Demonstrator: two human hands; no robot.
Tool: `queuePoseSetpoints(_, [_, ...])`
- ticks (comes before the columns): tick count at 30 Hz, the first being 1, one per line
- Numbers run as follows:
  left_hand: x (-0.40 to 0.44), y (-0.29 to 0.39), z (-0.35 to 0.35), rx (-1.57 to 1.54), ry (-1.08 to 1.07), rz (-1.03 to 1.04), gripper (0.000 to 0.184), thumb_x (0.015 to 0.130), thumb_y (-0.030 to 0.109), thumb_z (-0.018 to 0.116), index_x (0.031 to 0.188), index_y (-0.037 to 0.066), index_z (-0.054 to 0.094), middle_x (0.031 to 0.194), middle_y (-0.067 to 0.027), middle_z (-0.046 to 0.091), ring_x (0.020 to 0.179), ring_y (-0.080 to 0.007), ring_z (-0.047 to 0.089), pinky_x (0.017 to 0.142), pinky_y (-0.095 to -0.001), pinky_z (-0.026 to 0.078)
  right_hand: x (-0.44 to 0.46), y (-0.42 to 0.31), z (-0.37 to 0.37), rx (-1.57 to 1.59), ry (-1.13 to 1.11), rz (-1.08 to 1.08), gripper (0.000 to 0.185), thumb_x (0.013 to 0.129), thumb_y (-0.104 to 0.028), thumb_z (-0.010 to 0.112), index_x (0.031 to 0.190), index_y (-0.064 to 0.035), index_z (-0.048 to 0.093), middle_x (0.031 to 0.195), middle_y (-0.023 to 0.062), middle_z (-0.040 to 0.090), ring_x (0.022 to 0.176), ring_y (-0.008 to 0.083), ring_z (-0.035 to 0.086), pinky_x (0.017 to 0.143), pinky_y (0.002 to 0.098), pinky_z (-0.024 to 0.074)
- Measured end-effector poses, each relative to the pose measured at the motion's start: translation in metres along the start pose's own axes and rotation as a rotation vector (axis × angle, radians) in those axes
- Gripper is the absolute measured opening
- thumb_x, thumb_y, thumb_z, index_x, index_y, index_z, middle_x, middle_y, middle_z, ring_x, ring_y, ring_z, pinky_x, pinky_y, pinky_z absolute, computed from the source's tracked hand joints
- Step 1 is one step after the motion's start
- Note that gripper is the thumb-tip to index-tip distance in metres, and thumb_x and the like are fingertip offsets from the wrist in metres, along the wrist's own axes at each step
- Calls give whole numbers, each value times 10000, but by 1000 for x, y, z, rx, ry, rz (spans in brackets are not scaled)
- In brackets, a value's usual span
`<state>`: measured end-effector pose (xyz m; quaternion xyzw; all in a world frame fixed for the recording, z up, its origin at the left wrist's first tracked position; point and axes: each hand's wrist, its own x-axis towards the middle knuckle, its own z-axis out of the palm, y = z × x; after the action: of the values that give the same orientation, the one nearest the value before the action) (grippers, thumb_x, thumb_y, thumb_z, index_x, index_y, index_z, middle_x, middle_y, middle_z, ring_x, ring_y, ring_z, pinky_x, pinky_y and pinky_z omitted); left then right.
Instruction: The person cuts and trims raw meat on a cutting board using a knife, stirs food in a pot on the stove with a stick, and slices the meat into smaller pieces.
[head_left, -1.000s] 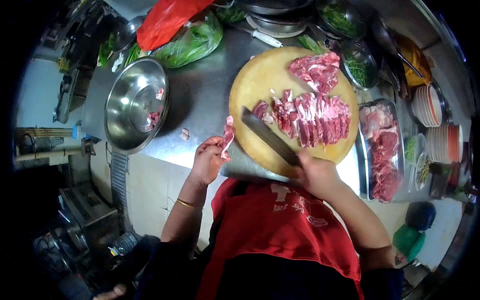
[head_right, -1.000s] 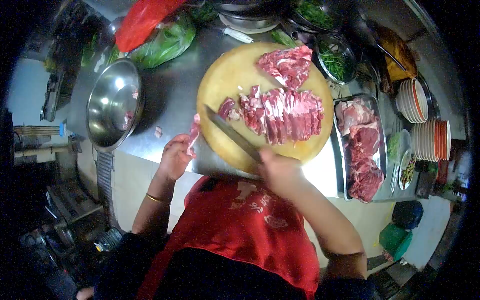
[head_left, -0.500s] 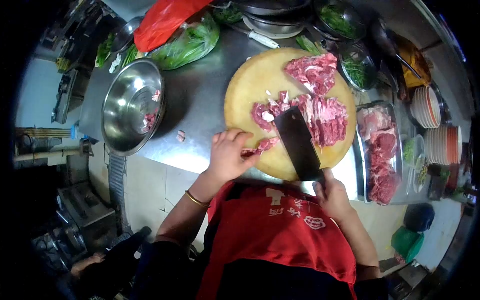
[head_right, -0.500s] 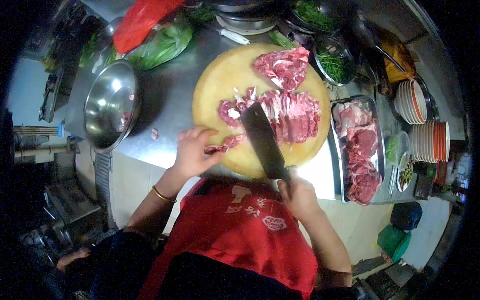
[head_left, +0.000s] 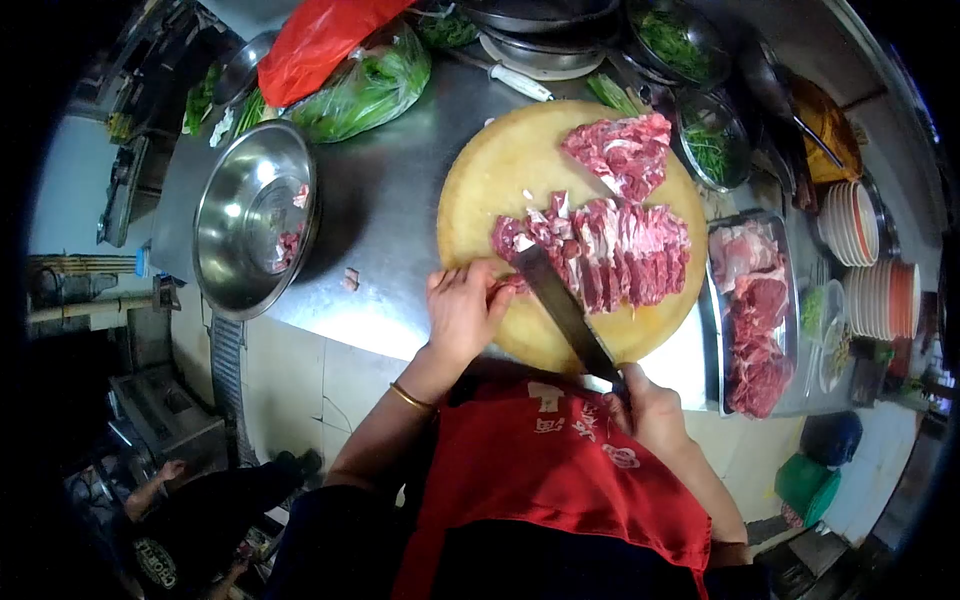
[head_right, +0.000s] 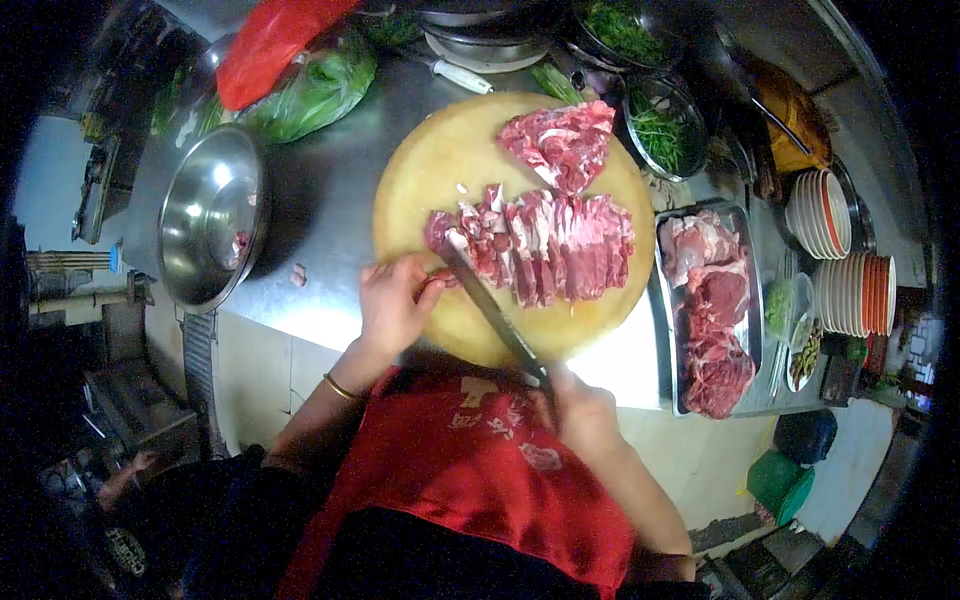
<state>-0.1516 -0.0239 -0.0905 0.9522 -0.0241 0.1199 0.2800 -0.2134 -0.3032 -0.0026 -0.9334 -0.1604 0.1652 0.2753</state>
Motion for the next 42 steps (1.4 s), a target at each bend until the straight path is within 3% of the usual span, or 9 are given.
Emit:
queuePoseSetpoints(8, [-7,0,4,53,91,75,140,691,163,688,830,157,668,795,-17,644,772,-229,612,779,-362,390,21,-2,0,-162,-65,-43,445,822,-92,691,1215,-47,485,819,192,651,679,400,645,573,448,512])
queuePoseSetpoints(14, [-6,-1,1,156,-27,104,84,694,176,673,770,157,644,729,-9,612,734,-216,594,740,-370,391,24,-11,0,-354,-166,-129,356,842,-107,657,1143,-24,486,762,194,646,629,381,644,540,442,513])
queuePoseSetpoints(23, [-12,3,-8,154,-21,142,101,693,170,662,794,167,658,746,-18,633,759,-227,612,759,-368,406,134,-49,41,-200,12,-237,301,863,-189,628,1068,-18,489,676,183,648,602,399,643,568,492,521])
queuePoseSetpoints(29, [-26,-17,-26,-105,-26,-175,178,733,145,687,907,176,713,826,-11,673,800,-226,629,803,-363,411,27,17,-11,-295,-145,-181,357,845,-131,648,1138,-33,468,719,173,642,677,389,657,589,486,517])
queuePoseSetpoints(31, [-7,-3,-20,-43,48,108,183,755,165,716,937,174,726,875,-2,683,806,-219,626,811,-374,408,8,24,-30,-218,-138,-163,387,840,-119,664,1152,-39,451,724,192,637,686,405,648,609,489,515])
queuePoseSetpoints(32, [-8,-7,-8,24,-83,131,256,772,204,733,1027,179,718,902,-6,682,868,-224,616,836,-392,406,5,25,-32,-164,-143,-71,318,869,-168,645,1127,-50,504,776,198,655,711,397,655,638,487,526])
queuePoseSetpoints(37, [-23,-7,-6,-80,-78,-24,384,725,221,796,1075,143,660,886,-59,649,918,-297,604,869,-429,403,-9,19,-17,-116,-25,-95,331,861,-155,669,1133,-52,510,755,197,645,692,383,655,605,472,517])
queuePoseSetpoints(39, [-26,-12,-6,9,-3,21,306,755,246,743,1034,152,660,935,-32,650,942,-268,590,866,-421,417,-7,10,-9,-79,-10,-163,488,848,-97,683,1272,-33,449,728,190,629,666,396,638,580,453,505])
queuePoseSetpoints(42, [-26,-11,-8,62,1,95,211,743,200,713,941,144,665,923,-32,636,903,-269,588,816,-419,431,-2,-12,-4,-86,21,-200,446,838,-91,686,1231,-44,479,732,180,632,665,380,648,573,445,511])
